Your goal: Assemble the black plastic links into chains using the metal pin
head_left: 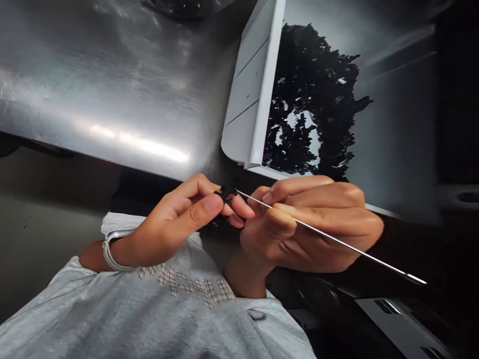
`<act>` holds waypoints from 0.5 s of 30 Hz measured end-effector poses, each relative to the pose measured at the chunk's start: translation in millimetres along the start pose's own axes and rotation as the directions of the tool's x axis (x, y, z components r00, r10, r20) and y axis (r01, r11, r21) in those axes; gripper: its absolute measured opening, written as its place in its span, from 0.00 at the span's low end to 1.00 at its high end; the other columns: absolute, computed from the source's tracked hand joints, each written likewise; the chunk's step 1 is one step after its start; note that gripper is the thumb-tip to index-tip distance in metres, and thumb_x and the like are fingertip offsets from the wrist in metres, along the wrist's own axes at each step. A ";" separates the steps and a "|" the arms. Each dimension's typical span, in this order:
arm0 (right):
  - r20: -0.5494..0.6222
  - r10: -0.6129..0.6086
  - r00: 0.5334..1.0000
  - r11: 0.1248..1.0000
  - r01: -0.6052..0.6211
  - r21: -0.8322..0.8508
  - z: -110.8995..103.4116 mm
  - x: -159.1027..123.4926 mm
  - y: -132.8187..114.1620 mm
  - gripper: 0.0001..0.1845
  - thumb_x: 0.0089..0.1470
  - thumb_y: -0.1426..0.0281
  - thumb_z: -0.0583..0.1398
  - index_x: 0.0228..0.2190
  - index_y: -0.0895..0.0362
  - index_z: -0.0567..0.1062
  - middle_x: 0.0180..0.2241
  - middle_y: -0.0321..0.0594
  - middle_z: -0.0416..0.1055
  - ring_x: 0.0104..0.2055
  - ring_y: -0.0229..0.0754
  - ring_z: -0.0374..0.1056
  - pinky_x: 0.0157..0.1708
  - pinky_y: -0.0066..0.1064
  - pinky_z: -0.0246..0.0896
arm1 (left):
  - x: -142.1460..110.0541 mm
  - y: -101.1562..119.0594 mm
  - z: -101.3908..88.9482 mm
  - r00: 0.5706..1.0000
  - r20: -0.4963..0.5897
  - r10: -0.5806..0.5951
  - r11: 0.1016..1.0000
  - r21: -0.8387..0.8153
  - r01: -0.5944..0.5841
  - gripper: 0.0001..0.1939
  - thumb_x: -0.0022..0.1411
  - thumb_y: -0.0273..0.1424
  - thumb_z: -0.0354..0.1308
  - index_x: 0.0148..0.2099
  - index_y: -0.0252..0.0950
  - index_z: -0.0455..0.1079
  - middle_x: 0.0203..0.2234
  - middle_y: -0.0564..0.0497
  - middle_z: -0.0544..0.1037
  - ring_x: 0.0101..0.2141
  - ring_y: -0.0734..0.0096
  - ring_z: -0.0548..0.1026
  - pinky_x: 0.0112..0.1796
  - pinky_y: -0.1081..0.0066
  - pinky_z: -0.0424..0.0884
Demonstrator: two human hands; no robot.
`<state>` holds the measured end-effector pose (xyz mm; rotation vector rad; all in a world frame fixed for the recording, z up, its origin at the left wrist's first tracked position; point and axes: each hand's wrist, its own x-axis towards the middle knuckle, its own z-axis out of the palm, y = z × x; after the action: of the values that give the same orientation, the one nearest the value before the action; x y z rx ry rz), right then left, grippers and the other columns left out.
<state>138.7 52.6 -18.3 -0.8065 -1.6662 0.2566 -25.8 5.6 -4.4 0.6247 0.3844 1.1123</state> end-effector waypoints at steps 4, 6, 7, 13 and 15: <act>-0.095 -0.132 0.987 0.991 0.131 -0.014 12.7 7.7 -20.1 0.12 0.66 0.65 0.65 0.29 0.53 0.78 0.18 0.28 0.57 0.19 0.33 0.60 0.16 0.28 0.59 | -3.5 3.1 -2.2 0.999 -0.046 0.003 1.000 0.005 -0.003 0.13 0.74 0.41 0.57 0.39 0.38 0.69 0.38 0.50 0.83 0.42 0.67 0.81 0.51 0.63 0.73; -0.065 -0.080 0.995 0.997 0.081 0.017 14.2 9.2 -28.0 0.11 0.67 0.68 0.64 0.30 0.54 0.78 0.20 0.30 0.62 0.22 0.35 0.65 0.20 0.29 0.64 | -4.5 3.8 -2.9 0.997 -0.081 -0.001 1.000 0.012 0.002 0.14 0.74 0.42 0.58 0.38 0.38 0.69 0.38 0.50 0.83 0.41 0.68 0.81 0.50 0.63 0.73; -0.037 -0.045 0.998 0.998 0.047 0.040 13.7 9.4 -31.3 0.10 0.67 0.70 0.63 0.31 0.55 0.79 0.20 0.31 0.64 0.23 0.36 0.66 0.21 0.30 0.66 | -4.8 4.2 -3.2 0.995 -0.098 -0.004 1.000 0.015 0.006 0.14 0.73 0.42 0.58 0.38 0.38 0.70 0.38 0.51 0.83 0.41 0.68 0.81 0.50 0.64 0.73; 0.126 0.082 0.989 0.990 -0.096 0.104 10.7 11.2 -39.4 0.10 0.69 0.76 0.59 0.36 0.58 0.80 0.25 0.39 0.74 0.26 0.38 0.68 0.24 0.33 0.66 | -4.4 9.5 -2.9 0.986 -0.166 -0.019 0.999 0.034 0.025 0.15 0.72 0.43 0.59 0.37 0.38 0.70 0.38 0.52 0.83 0.40 0.69 0.81 0.49 0.64 0.73; 0.085 0.059 0.995 0.993 -0.068 0.102 12.8 13.5 -38.9 0.11 0.69 0.75 0.59 0.33 0.58 0.79 0.23 0.36 0.70 0.25 0.36 0.64 0.23 0.31 0.63 | -4.0 10.9 -2.7 0.984 -0.173 -0.029 0.998 0.043 0.037 0.15 0.72 0.44 0.59 0.38 0.38 0.70 0.38 0.51 0.83 0.40 0.68 0.81 0.49 0.63 0.73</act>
<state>111.9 35.8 10.9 -0.7801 -1.6904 0.4228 -36.7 5.9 0.4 0.5621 0.5690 1.1316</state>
